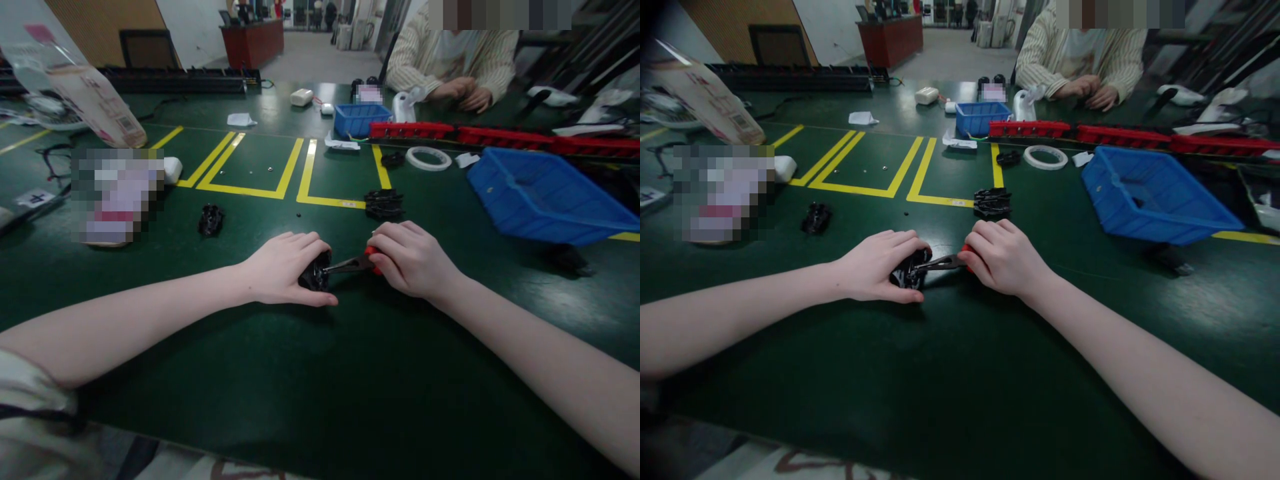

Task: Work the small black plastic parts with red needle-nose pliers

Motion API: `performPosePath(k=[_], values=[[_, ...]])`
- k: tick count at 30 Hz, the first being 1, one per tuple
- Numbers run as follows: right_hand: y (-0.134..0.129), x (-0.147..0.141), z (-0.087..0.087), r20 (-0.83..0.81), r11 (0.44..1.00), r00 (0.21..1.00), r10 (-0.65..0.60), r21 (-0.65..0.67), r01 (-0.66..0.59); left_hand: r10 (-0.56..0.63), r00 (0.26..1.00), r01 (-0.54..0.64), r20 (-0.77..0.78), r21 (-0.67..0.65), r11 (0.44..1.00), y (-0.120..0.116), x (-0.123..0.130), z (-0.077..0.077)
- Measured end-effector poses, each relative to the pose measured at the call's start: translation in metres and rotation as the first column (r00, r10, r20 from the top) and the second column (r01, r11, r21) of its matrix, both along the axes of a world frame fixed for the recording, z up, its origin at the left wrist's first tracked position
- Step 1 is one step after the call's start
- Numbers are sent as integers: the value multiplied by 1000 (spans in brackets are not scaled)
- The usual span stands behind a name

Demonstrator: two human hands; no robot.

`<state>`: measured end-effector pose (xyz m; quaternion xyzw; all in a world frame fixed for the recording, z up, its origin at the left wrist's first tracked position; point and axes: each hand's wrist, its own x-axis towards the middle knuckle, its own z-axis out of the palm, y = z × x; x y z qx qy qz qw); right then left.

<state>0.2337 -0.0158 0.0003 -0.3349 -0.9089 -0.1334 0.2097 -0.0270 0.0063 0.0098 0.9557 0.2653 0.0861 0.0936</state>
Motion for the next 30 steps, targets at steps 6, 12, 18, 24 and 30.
performPosePath(k=[6, 12, 18, 24, 30], values=[[0, 0, 2, 6, 1000, 1000, -4, -3, 4, -14, 1000, 15, 28, -68, 998, 1, 1, 1], [-2, -1, 2, -7, 995, 999, -41, -90, 40, 15, 998, -9, 61, -99, 995, -1, 0, 0], [-3, -3, 3, -2, 991, 995, -96, -93, 95, 58, 996, -47, 74, -138, 989, 0, 1, -3], [-4, -3, 3, -32, 990, 994, -106, -101, 102, 53, 996, -40, 79, -154, 987, 0, 1, -2], [-1, 0, 2, -78, 987, 990, -121, -119, 111, 59, 995, -44, 84, -167, 985, -1, 1, 1]])
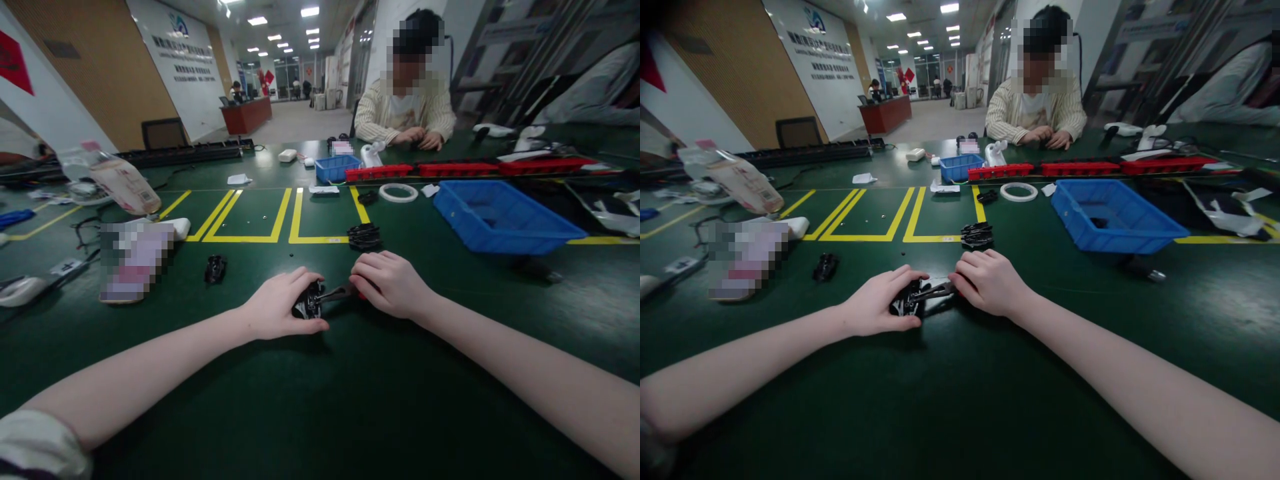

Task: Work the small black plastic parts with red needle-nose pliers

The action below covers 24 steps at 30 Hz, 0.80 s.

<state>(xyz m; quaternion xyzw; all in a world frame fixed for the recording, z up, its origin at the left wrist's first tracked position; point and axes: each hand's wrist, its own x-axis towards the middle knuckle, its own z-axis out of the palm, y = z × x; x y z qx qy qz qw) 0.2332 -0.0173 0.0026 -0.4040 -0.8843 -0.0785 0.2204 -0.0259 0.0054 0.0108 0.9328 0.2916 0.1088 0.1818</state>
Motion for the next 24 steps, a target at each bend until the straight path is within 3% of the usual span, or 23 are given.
performPosePath(k=[24], values=[[1, -1, 1, -74, 1000, 997, 4, -7, -4, -11, 999, 13, -36, 51, 999, 1, 0, -1]])
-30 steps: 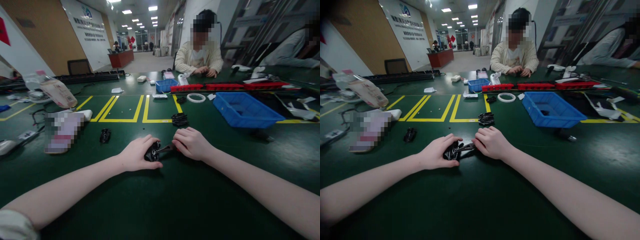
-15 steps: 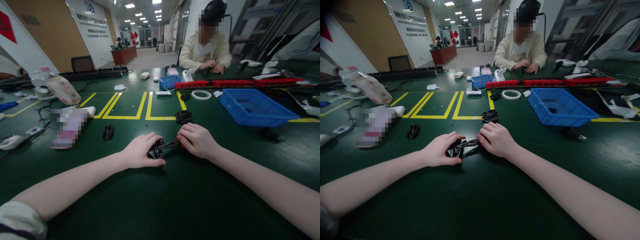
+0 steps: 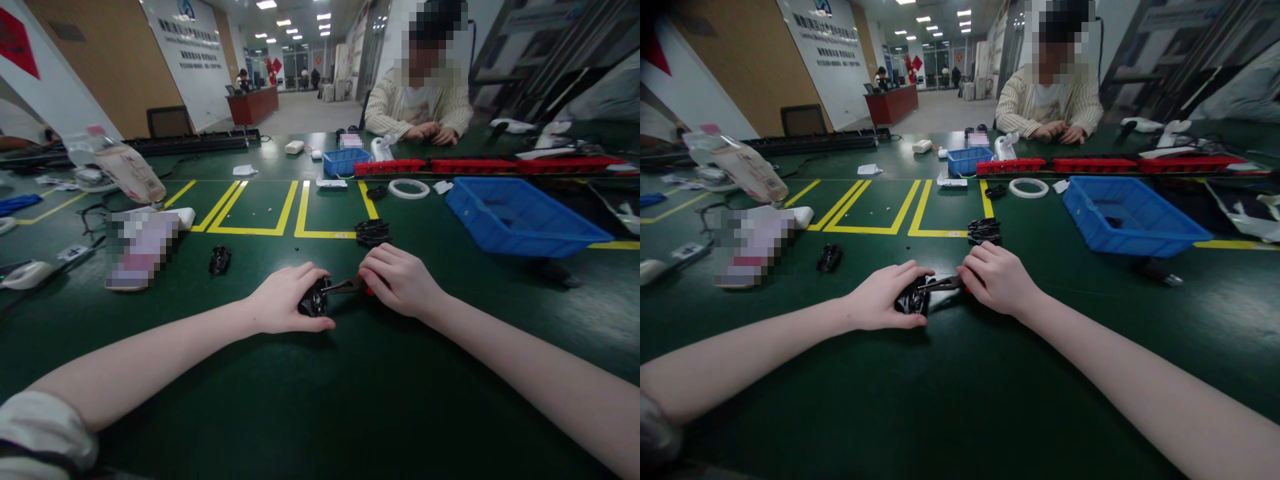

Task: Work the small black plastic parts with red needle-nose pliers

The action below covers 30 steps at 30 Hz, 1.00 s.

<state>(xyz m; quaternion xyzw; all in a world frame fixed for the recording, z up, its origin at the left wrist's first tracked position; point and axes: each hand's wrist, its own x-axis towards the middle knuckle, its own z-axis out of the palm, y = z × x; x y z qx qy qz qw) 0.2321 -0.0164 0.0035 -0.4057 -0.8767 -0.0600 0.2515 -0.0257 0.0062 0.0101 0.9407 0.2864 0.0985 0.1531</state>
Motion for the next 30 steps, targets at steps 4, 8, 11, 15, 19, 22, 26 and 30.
performPosePath(k=[4, 8, 11, 15, 19, 22, 26, 30], values=[[0, 0, 0, -5, 1000, 1000, 13, -8, -13, -11, 1000, 12, 8, -8, 1000, 1, 0, 0], [0, 0, 0, -13, 1000, 1000, 18, -17, -18, -55, 998, 55, 12, -26, 998, 2, -2, 1], [0, 0, 1, -22, 1000, 1000, 17, -23, -17, -105, 994, 107, 34, -42, 993, 3, -3, 2], [0, 1, 1, -44, 999, 999, 31, -30, -32, -191, 980, 195, 53, -80, 978, 5, -4, 2], [0, 2, 1, -73, 997, 995, 69, -37, -72, -221, 973, 228, 73, -115, 967, 7, -5, 3], [0, 2, 1, -80, 994, 992, 99, -46, -103, -220, 972, 228, 77, -130, 965, 7, -5, 3], [-1, 1, 2, -69, 990, 990, 126, -50, -129, -208, 975, 217, 77, -129, 968, 6, -4, 4], [0, 0, 2, -43, 989, 989, 139, -47, -141, -195, 979, 200, 56, -106, 974, 5, -3, 3]])
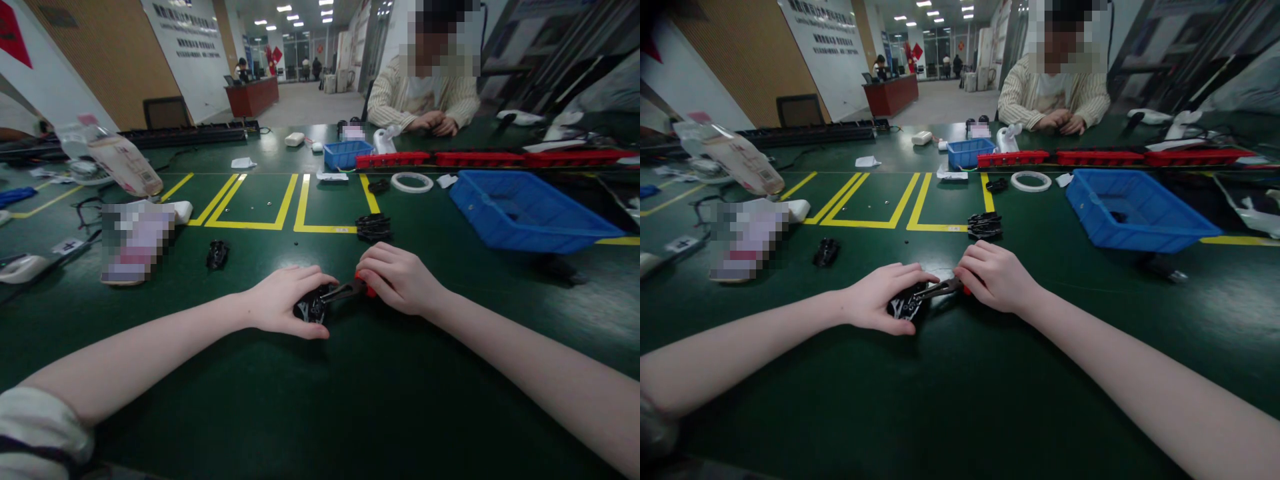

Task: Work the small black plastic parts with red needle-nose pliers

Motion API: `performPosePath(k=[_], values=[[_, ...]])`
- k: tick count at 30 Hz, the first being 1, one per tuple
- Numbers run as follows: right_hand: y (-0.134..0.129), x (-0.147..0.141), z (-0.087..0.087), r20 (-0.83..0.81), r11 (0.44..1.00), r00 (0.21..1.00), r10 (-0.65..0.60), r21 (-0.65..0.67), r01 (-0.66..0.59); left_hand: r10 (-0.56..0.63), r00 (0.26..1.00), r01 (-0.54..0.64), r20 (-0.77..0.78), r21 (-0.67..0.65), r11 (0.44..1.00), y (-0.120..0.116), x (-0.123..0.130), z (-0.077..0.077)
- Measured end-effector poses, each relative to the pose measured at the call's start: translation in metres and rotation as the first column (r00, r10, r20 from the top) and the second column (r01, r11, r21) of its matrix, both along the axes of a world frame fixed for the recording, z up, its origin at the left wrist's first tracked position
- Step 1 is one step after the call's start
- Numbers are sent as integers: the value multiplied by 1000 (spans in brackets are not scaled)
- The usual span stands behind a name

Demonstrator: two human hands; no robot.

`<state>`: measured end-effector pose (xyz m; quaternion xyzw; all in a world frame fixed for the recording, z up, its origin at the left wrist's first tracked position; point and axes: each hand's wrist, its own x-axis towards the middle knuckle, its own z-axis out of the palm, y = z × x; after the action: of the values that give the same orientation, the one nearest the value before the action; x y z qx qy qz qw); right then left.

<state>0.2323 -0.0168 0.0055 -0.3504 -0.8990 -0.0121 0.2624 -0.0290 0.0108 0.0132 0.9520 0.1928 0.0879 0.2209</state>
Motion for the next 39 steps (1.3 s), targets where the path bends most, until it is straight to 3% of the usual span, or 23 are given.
performPosePath(k=[23, 30, 39], values=[[3, 2, -9, -8, 1000, 1000, 22, -11, -22, 96, 995, -94, -26, 84, 992, -5, 2, -2], [0, 1, -4, 18, 1000, 1000, -5, -30, 5, 143, 989, -137, -26, 165, 977, -8, 3, -3], [-5, -4, -3, 65, 996, 994, -91, -1, 91, 169, 986, -167, -2, 155, 974, -10, 3, -1]])
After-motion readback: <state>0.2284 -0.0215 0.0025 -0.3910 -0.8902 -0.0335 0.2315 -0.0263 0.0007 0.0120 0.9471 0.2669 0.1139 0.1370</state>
